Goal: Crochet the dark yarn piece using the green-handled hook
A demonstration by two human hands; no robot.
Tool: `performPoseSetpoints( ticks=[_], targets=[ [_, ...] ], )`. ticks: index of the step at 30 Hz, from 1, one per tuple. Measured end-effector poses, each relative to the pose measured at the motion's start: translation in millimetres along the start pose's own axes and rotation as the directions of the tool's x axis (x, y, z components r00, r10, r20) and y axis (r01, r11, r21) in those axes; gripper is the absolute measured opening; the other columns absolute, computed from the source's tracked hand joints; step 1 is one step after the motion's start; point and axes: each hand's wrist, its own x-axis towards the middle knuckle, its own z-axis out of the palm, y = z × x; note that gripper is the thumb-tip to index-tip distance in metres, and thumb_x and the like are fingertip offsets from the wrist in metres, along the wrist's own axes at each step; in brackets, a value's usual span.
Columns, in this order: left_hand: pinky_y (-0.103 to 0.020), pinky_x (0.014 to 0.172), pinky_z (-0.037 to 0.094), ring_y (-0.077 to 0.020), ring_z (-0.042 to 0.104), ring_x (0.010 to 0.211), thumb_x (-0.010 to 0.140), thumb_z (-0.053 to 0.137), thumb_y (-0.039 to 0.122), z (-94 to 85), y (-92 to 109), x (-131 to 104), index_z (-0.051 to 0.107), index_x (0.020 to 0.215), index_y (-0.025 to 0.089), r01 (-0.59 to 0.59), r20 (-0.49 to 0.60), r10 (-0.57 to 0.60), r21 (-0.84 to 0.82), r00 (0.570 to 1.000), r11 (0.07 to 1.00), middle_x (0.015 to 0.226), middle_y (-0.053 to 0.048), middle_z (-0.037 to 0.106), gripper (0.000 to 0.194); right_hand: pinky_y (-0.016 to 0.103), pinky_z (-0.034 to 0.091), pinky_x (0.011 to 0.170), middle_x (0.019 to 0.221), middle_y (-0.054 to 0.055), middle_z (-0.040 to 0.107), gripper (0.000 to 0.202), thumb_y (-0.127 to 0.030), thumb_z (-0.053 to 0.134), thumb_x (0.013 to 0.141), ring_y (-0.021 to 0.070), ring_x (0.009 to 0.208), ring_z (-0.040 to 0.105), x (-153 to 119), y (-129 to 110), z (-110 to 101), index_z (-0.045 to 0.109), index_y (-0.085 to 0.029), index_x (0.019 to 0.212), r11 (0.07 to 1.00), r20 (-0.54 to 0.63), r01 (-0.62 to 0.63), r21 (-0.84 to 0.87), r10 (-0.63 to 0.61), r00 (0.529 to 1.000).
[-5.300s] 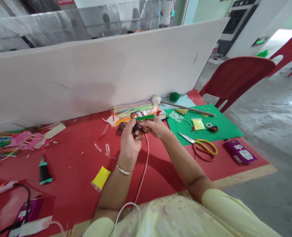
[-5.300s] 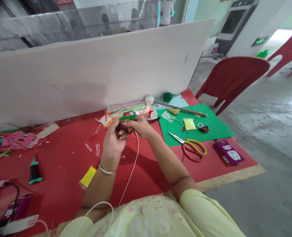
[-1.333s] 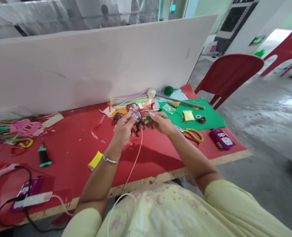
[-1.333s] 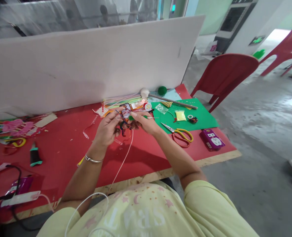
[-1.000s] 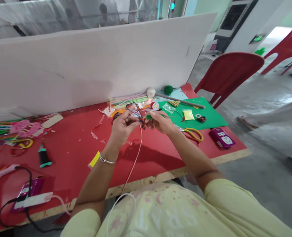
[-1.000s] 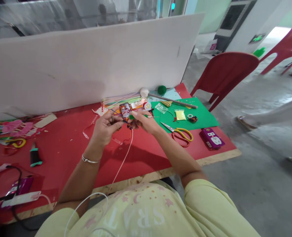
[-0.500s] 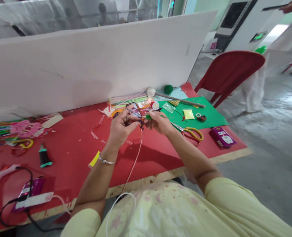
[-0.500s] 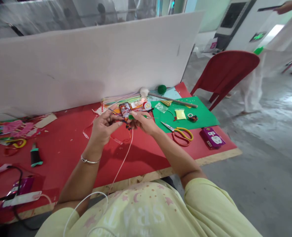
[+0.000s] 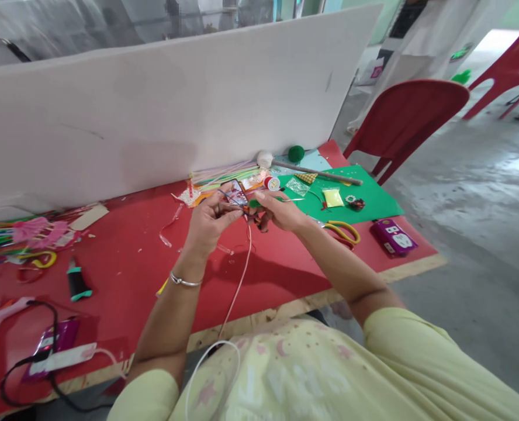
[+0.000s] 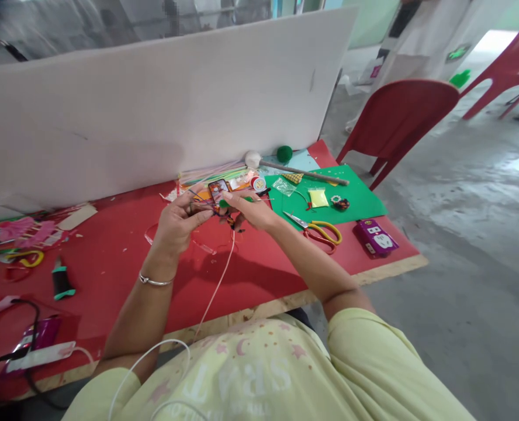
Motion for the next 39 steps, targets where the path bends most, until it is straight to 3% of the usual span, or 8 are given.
performPoseSetpoints(
  ticks=[4,8,15,21,28,35,39],
  targets=[
    [-0.021,0.069,0.053,-0.0086,0.065,0.066,0.064,0.09,0.022,-3.3,-0.6,3.7,0.069,0.133,0.023,0.033,-0.02,-0.034,-0.035,0.999,0.999,0.077,0.001,0.074,0.073,0.02,0.059,0.05,0.08,0.004,0.073,0.052,-0.064,0.066,0.086,0.0108,0.059,0.068,0.1,-5.8,1.9,0.073,-0.013,0.088,0.994,0.026,-0.011,-0.113,0.014,1.0],
    [-0.021,0.067,0.052,-0.0092,0.065,0.065,0.063,0.09,0.023,-4.2,-2.3,5.2,0.071,0.129,0.022,0.023,-0.031,-0.024,-0.045,0.999,0.999,0.077,0.001,0.074,0.069,0.016,0.055,0.046,0.082,0.004,0.074,0.05,-0.063,0.067,0.086,0.0085,0.058,0.064,0.2,-12.5,1.4,0.075,-0.013,0.089,0.98,0.028,-0.021,-0.197,0.027,0.999],
    [-0.025,0.073,0.054,-0.0145,0.071,0.078,0.065,0.089,0.022,-6.3,5.4,5.1,0.063,0.14,0.02,0.069,0.097,-0.076,0.068,0.992,0.995,0.09,-0.003,0.078,0.079,0.019,0.056,0.047,0.077,0.003,0.072,0.044,-0.056,0.076,0.08,0.0105,0.056,0.065,1.7,-15.0,-2.6,0.074,-0.012,0.085,0.981,0.027,-0.066,-0.18,0.072,0.997],
    [-0.027,0.075,0.055,-0.0168,0.072,0.081,0.064,0.087,0.016,-5.5,8.2,2.5,0.061,0.14,0.017,0.002,0.073,-0.01,0.107,0.997,0.994,0.089,-0.005,0.078,0.081,0.019,0.051,0.052,0.069,0.0,0.067,0.038,-0.051,0.073,0.086,0.0086,0.057,0.062,3.2,0.0,-5.2,0.071,-0.014,0.081,0.99,0.052,0.058,-0.13,-0.052,0.997],
    [-0.027,0.077,0.057,-0.0165,0.073,0.081,0.064,0.086,0.019,0.0,15.3,-3.4,0.062,0.14,0.018,-0.061,0.011,0.06,0.204,0.998,0.977,0.085,-0.003,0.077,0.08,0.018,0.046,0.054,0.064,-0.004,0.062,0.031,-0.039,0.084,0.077,0.0066,0.057,0.056,3.1,0.8,-1.3,0.066,-0.014,0.081,0.981,0.115,0.139,-0.138,-0.123,0.986],
    [-0.029,0.083,0.056,-0.0175,0.072,0.084,0.069,0.08,0.014,5.4,13.0,-7.8,0.062,0.141,0.02,-0.14,-0.057,0.173,0.369,0.983,0.919,0.089,-0.003,0.078,0.075,0.017,0.045,0.051,0.07,-0.006,0.063,0.035,-0.03,0.087,0.072,0.0047,0.054,0.054,6.1,8.2,0.8,0.06,-0.016,0.09,0.981,0.042,0.183,-0.057,-0.181,0.983],
    [-0.026,0.075,0.053,-0.0149,0.067,0.077,0.07,0.079,0.016,4.8,8.4,-6.4,0.06,0.143,0.021,-0.174,-0.058,0.223,0.451,0.973,0.875,0.09,-0.002,0.077,0.076,0.018,0.049,0.059,0.077,-0.005,0.065,0.033,-0.024,0.086,0.07,0.0057,0.062,0.057,7.0,12.4,-0.9,0.061,-0.016,0.092,0.982,0.027,0.186,-0.041,-0.185,0.982]
  ],
)
